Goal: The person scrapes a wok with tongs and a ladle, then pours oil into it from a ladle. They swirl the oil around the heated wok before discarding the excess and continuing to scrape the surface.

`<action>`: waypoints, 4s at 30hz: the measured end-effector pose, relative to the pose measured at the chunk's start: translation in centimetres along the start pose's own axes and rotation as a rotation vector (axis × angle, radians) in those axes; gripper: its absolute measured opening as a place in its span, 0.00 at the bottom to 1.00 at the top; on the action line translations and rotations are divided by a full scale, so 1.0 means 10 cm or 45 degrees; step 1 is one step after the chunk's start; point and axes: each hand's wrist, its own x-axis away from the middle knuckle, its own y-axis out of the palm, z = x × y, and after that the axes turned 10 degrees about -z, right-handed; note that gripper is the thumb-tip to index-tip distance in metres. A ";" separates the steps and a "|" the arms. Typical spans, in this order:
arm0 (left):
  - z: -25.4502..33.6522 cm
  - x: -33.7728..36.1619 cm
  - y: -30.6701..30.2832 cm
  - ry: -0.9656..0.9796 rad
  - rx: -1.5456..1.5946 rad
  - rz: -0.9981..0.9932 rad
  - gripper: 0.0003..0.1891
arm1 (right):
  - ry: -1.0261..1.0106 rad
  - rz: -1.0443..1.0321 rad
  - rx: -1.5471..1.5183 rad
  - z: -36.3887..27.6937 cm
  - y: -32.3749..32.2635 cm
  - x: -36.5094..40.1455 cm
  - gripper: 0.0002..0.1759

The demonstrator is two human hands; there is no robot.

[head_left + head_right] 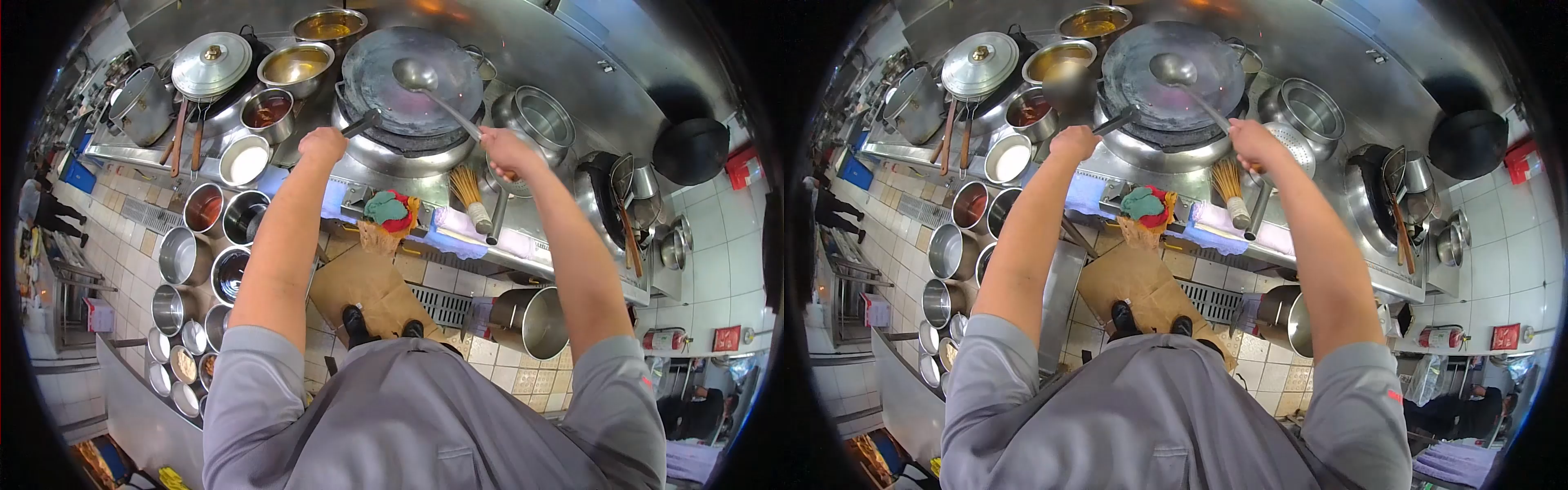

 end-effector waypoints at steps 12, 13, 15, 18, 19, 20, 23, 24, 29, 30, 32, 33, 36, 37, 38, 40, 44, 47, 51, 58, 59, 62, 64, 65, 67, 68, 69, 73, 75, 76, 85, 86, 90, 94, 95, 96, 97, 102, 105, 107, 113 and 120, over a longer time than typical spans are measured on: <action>-0.05 -0.07 -0.03 -0.002 -0.041 0.051 0.23 | -0.060 -0.036 0.138 0.16 0.11 -0.19 0.20; -0.05 -0.07 -0.03 0.004 -0.048 0.052 0.23 | -0.057 -0.035 0.136 0.19 0.23 -0.21 0.20; 0.00 -0.08 -0.01 0.026 -0.057 0.077 0.23 | 0.027 -0.208 0.195 0.23 0.38 -0.20 0.23; 0.01 -0.07 0.09 0.034 -0.050 0.104 0.23 | 0.214 -0.225 -0.065 0.04 -0.04 -0.03 0.24; 0.02 -0.10 0.13 0.035 -0.040 0.112 0.23 | 0.226 -0.181 -0.096 -0.03 -0.15 0.02 0.25; 0.00 -0.15 0.16 0.030 0.006 0.102 0.22 | 0.169 -0.121 -0.074 -0.07 -0.22 0.08 0.25; 0.01 -0.13 0.10 0.041 0.002 0.066 0.22 | 0.045 0.076 0.057 -0.12 -0.14 0.17 0.23; 0.02 -0.11 0.07 0.041 0.004 0.066 0.22 | 0.095 0.149 0.194 -0.19 -0.02 0.24 0.24; 0.04 -0.12 0.03 0.030 -0.016 0.044 0.22 | 0.131 -0.108 0.393 0.20 0.02 -0.02 0.24; 0.03 -0.13 0.03 0.029 -0.015 0.044 0.22 | 0.155 -0.107 0.269 0.05 -0.14 0.05 0.24; 0.03 -0.16 0.02 0.024 -0.038 0.026 0.22 | 0.196 -0.089 0.095 -0.03 -0.24 0.12 0.23; 0.04 -0.15 0.02 0.026 -0.039 0.022 0.22 | 0.200 -0.091 0.094 -0.03 -0.17 0.13 0.23; 0.02 -0.15 0.04 0.039 -0.022 0.047 0.22 | 0.019 0.201 0.476 0.18 0.24 0.04 0.23; 0.03 -0.15 0.05 0.038 -0.022 0.025 0.22 | 0.020 0.200 0.474 0.20 0.32 0.08 0.23; 0.04 -0.16 0.03 0.040 -0.023 0.010 0.22 | 0.140 0.068 0.416 0.21 0.38 0.10 0.23; 0.06 -0.15 -0.01 0.020 -0.019 0.047 0.22 | 0.250 -0.094 0.196 0.14 0.23 0.04 0.24; 0.02 -0.12 0.05 0.012 -0.024 0.066 0.23 | 0.147 -0.073 -0.085 0.05 -0.11 0.09 0.26; 0.04 -0.08 0.06 0.009 -0.025 0.074 0.23 | 0.117 0.069 0.320 0.11 0.25 0.10 0.25; 0.05 -0.10 0.05 -0.002 -0.041 0.101 0.23 | 0.211 -0.197 0.101 0.21 0.15 0.04 0.26; 0.01 0.02 0.13 0.000 -0.025 0.104 0.23 | 0.050 0.134 -0.229 0.06 -0.08 0.38 0.24; 0.02 0.02 0.14 0.000 -0.032 0.102 0.23 | -0.006 0.213 -0.200 0.04 -0.09 0.40 0.24; 0.03 -0.03 0.16 0.005 -0.009 0.085 0.24 | -0.056 0.232 -0.191 -0.01 -0.06 0.45 0.24; 0.04 -0.05 0.10 -0.007 -0.043 0.047 0.21 | -0.036 0.204 0.027 0.08 0.04 0.39 0.24; 0.05 -0.04 0.10 -0.004 -0.041 0.049 0.21 | -0.035 0.208 0.028 0.16 0.13 0.32 0.24; 0.07 -0.04 0.08 -0.065 -0.013 0.043 0.21 | 0.171 -0.069 0.216 0.21 0.24 0.30 0.22; 0.07 -0.05 0.07 -0.064 -0.006 0.051 0.21 | 0.178 -0.126 0.186 0.20 0.14 0.24 0.22; 0.05 -0.08 0.09 -0.076 -0.022 0.088 0.22 | 0.170 -0.125 0.198 0.14 -0.02 0.20 0.22; 0.03 0.00 0.10 -0.036 0.012 0.030 0.24 | 0.093 -0.062 -0.176 0.13 -0.16 0.23 0.19; 0.01 0.00 0.15 -0.063 0.018 0.050 0.24 | -0.154 0.307 0.262 0.18 0.01 0.24 0.19; 0.00 -0.01 0.16 -0.064 0.000 0.066 0.24 | -0.102 0.210 0.333 0.25 0.11 0.26 0.21; -0.25 0.13 0.28 0.094 0.600 -0.058 0.28 | 0.022 0.311 -0.296 0.70 -0.08 0.65 0.25; -0.33 0.28 0.41 0.163 0.988 -0.072 0.29 | -0.024 0.397 -0.253 0.84 0.01 0.79 0.25; -0.48 1.32 1.07 0.249 2.270 -0.480 0.27 | -0.264 0.647 -0.802 1.83 1.01 1.00 0.20; -0.48 2.02 1.79 0.334 2.506 -0.553 0.27 | 0.019 0.467 -0.727 2.02 1.41 1.41 0.16; -0.41 2.17 1.84 0.327 2.537 -0.600 0.27 | 0.122 0.582 -0.549 2.00 1.41 1.46 0.17; -0.32 2.28 1.88 0.315 2.572 -0.649 0.28 | 0.110 0.568 -0.551 2.10 1.47 1.39 0.17; -0.22 2.33 1.89 0.301 2.575 -0.633 0.28 | 0.118 0.660 -0.341 2.23 1.53 1.30 0.18; 0.17 2.28 1.90 0.139 2.605 -0.497 0.28 | 0.428 0.595 -0.152 2.29 1.72 1.12 0.19; 0.38 2.30 1.88 0.097 2.578 -0.355 0.24 | 0.459 0.558 -0.170 2.43 1.92 0.96 0.22; 0.45 2.31 1.89 0.076 2.564 -0.290 0.21 | 0.521 0.524 -0.284 2.53 1.96 0.88 0.25; 0.37 2.27 2.03 0.305 2.390 -0.537 0.10 | 0.196 0.885 0.151 1.79 1.66 1.12 0.34; 0.21 2.31 2.03 0.391 2.035 -0.546 0.13 | -0.889 -0.131 -0.266 0.47 2.67 1.15 0.25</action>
